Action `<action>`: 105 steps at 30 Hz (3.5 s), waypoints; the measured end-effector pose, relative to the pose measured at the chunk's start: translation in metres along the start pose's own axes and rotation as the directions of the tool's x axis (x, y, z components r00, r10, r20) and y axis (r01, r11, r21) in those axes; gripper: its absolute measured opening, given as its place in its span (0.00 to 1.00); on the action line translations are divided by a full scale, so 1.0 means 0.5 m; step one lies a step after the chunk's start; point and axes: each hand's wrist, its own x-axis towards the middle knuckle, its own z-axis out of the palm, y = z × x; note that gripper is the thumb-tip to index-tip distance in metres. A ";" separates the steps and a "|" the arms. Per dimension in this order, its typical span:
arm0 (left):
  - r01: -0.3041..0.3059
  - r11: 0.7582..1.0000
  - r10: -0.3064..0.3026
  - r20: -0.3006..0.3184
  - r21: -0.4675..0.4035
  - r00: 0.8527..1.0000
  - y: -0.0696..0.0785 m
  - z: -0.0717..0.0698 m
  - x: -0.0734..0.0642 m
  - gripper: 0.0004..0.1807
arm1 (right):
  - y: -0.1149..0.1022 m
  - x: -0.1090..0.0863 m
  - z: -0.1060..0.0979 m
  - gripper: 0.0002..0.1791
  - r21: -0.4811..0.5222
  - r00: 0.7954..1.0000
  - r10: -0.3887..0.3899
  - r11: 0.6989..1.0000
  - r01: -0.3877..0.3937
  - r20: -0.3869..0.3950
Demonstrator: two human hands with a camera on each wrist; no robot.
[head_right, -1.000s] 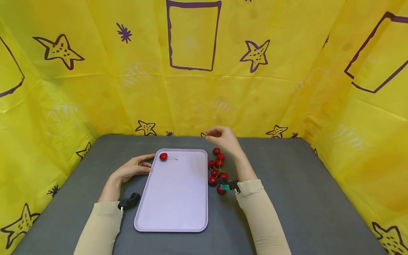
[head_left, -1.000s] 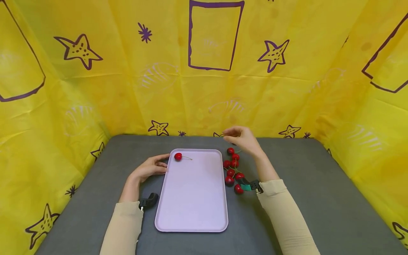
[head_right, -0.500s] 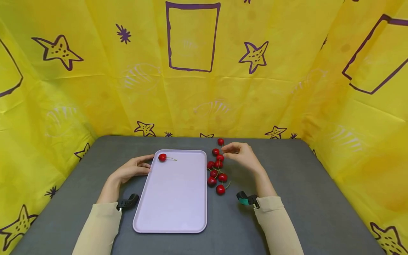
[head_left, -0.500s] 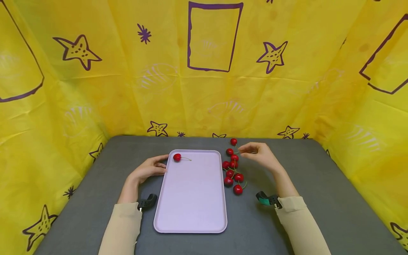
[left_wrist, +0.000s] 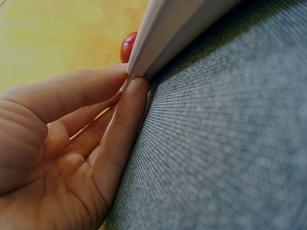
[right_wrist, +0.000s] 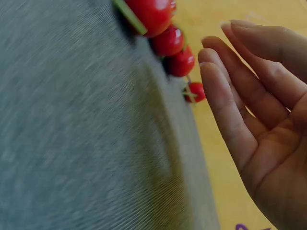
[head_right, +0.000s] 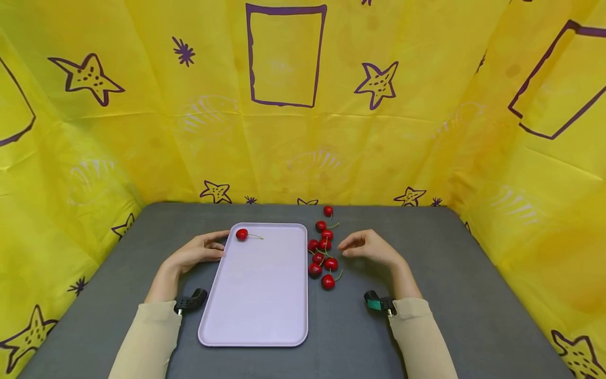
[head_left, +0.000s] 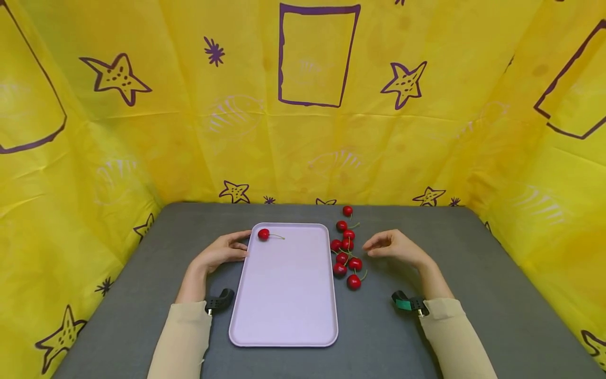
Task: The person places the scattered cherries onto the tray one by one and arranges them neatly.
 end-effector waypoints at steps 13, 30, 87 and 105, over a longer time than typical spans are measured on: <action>0.007 1.000 -0.007 -0.003 0.009 1.000 0.000 -0.001 -0.001 0.41 | 0.038 0.000 0.013 0.13 0.031 0.992 0.044 0.998 -0.048 0.122; 0.018 1.000 -0.018 -0.018 0.021 1.000 0.002 0.001 0.001 0.41 | 0.050 0.000 0.022 0.12 0.068 0.978 0.018 0.997 -0.033 0.206; 0.003 1.000 -0.003 -0.005 0.005 1.000 0.003 0.003 -0.004 0.41 | 0.047 -0.004 0.018 0.10 0.140 0.966 -0.073 0.989 0.038 0.249; -0.004 1.000 0.004 -0.008 0.012 1.000 0.003 0.002 -0.004 0.40 | 0.003 0.001 0.021 0.10 0.131 0.987 -0.072 0.990 0.053 0.140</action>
